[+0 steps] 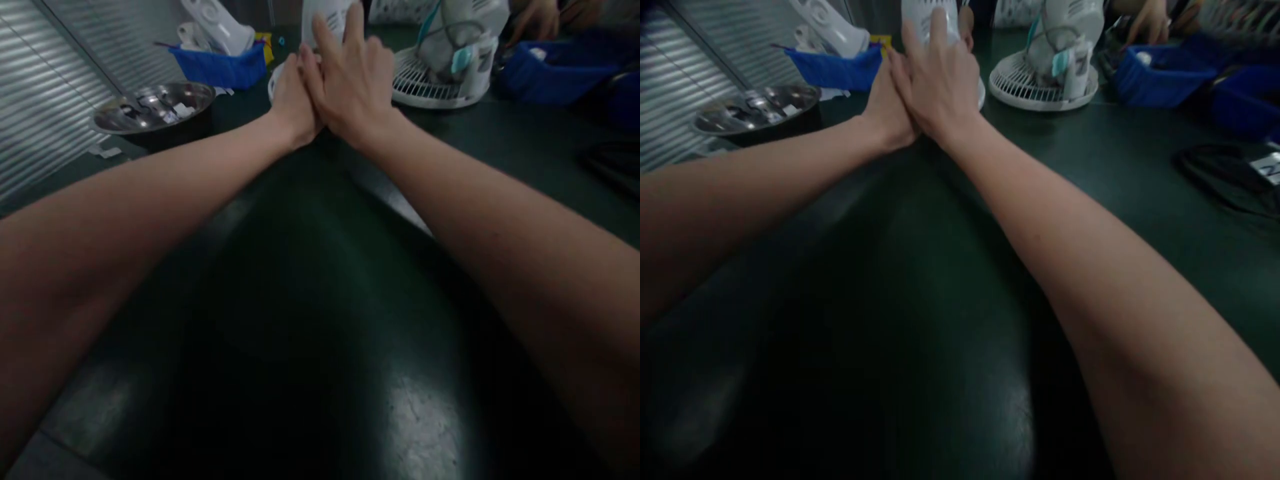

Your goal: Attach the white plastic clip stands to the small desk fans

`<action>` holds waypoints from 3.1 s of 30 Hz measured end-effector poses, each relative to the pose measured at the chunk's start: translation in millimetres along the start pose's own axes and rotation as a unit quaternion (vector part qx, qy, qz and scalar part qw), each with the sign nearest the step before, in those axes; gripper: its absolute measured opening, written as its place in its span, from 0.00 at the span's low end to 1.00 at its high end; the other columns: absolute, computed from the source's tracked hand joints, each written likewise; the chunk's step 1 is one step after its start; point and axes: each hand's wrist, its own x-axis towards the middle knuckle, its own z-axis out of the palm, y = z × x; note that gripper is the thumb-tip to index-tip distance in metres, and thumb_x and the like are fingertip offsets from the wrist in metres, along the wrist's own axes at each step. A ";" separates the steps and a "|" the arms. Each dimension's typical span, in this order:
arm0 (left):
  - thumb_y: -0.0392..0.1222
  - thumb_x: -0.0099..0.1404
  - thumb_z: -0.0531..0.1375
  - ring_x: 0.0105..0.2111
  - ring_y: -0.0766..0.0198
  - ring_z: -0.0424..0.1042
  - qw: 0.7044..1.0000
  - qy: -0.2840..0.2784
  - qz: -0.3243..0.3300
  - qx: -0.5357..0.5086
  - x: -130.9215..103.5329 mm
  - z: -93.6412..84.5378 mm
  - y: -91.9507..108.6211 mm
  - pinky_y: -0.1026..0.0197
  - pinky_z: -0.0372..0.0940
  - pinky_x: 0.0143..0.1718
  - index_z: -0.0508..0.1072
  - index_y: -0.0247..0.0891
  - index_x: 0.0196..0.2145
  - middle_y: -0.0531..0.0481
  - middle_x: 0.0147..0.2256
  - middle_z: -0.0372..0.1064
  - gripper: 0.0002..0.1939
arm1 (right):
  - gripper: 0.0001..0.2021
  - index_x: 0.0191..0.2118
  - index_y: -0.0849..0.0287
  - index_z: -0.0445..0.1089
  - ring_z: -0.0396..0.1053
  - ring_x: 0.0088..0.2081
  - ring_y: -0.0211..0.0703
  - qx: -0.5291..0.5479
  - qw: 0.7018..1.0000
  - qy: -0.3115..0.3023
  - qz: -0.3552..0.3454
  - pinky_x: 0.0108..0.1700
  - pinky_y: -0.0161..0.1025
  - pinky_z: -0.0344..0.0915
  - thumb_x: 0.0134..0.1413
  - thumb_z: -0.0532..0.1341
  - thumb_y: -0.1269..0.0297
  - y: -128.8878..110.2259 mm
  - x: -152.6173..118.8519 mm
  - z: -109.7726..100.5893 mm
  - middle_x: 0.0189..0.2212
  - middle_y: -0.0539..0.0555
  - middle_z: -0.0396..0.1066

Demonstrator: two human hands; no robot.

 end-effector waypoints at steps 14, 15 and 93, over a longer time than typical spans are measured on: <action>0.39 0.65 0.52 0.56 0.51 0.57 0.988 -0.083 0.098 0.083 -4.7 -7.4 -29.4 0.44 0.49 0.60 0.66 0.37 0.47 0.46 0.49 0.63 0.13 | 0.32 0.65 0.62 0.45 0.65 0.50 0.59 0.039 0.996 -0.057 -0.049 0.47 0.53 0.61 0.63 0.43 0.46 30.8 -3.2 15.5 0.46 0.65 0.67; 0.38 0.66 0.50 0.56 0.52 0.56 0.988 -0.066 0.089 0.108 -8.1 -4.5 -29.3 0.44 0.49 0.60 0.64 0.32 0.49 0.44 0.50 0.61 0.15 | 0.31 0.65 0.62 0.44 0.66 0.49 0.58 0.037 0.997 -0.051 -0.055 0.46 0.52 0.61 0.64 0.44 0.48 30.0 -3.7 16.3 0.45 0.65 0.68; 0.58 0.60 0.46 0.28 0.54 0.72 0.940 -0.288 -0.156 0.095 -83.5 -122.3 128.1 0.58 0.61 0.28 0.76 0.34 0.27 0.41 0.29 0.73 0.28 | 0.15 0.46 0.56 0.70 0.69 0.42 0.45 0.296 0.920 -0.140 0.214 0.44 0.39 0.63 0.58 0.56 0.54 32.7 -192.6 -153.5 0.42 0.54 0.72</action>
